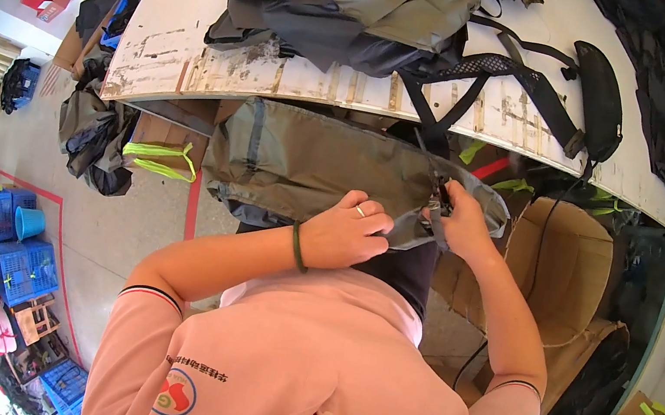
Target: The recorder is using scissors to trim excess fabric edges from dark green fabric panels in a manufacturing setting.
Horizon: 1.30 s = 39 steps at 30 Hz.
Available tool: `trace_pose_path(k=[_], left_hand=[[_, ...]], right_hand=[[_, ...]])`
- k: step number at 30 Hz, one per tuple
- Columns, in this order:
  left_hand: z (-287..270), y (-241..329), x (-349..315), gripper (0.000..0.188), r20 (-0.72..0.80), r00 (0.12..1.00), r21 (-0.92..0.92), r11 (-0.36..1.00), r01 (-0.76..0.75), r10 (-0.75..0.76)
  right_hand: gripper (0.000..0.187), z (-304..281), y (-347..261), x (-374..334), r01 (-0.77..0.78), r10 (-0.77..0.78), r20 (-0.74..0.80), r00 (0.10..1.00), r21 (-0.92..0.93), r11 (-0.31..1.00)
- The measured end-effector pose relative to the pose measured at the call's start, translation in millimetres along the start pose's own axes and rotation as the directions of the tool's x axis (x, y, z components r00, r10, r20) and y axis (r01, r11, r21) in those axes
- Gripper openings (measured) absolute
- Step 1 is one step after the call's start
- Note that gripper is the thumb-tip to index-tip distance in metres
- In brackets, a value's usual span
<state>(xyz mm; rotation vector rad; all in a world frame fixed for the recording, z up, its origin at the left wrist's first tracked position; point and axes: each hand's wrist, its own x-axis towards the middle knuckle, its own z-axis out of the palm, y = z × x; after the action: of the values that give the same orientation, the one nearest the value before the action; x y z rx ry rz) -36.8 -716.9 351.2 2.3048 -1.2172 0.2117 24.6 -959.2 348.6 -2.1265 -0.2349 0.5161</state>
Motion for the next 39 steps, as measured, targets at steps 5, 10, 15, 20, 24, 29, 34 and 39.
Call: trace_pose_path(k=[5, 10, 15, 20, 24, 29, 34, 39], left_hand=[[-31.6, -4.1, 8.5, 0.019, -0.036, 0.979, -0.55, 0.822, 0.15, -0.202], [-37.1, -17.5, 5.3, 0.015, 0.267, 0.866, -0.879, 0.262, 0.399, -0.422], [-37.7, -19.6, 8.7, 0.012, 0.335, 0.833, -0.924, 0.02, 0.382, -0.44], [-39.8, -17.9, 11.4, 0.013, 0.413, 0.818, -0.898, -0.033, 0.438, -0.401], [-38.0, -18.6, 10.7, 0.016, 0.492, 0.785, -0.868, -0.139, 0.477, -0.376], [-30.4, -22.9, 6.0, 0.015, 0.538, 0.733, -0.843, -0.277, 0.461, -0.415], [-25.6, -24.6, 7.5, 0.016, 0.544, 0.692, -0.839, -0.294, 0.458, -0.475], [-31.7, -22.7, 8.0, 0.016, 0.545, 0.684, -0.838, -0.304, 0.453, -0.485]], right_hand=[[0.026, -8.6, -10.1, -9.2, 0.094, -0.087, -0.077, 0.993, 0.093, 0.991], [0.027, -25.1, -67.6, -31.6, 0.129, -0.168, 0.092, 0.981, 0.33, 0.935], [0.026, -2.2, -67.0, -31.9, 0.017, -0.107, 0.234, 0.966, 0.357, 0.934], [0.025, -0.2, -66.8, -27.3, 0.011, -0.112, 0.246, 0.963, 0.377, 0.926], [0.027, -4.5, -70.8, -30.6, -0.069, -0.008, 0.255, 0.967, 0.291, 0.954], [0.038, -33.3, -85.1, -41.1, 0.106, -0.064, 0.144, 0.987, -0.304, 0.947], [0.035, -52.1, -78.0, -48.5, 0.278, -0.218, 0.173, 0.96, -0.66, 0.698], [0.033, -51.8, -81.2, -45.2, 0.343, -0.277, 0.21, 0.938, -0.688, 0.639]])
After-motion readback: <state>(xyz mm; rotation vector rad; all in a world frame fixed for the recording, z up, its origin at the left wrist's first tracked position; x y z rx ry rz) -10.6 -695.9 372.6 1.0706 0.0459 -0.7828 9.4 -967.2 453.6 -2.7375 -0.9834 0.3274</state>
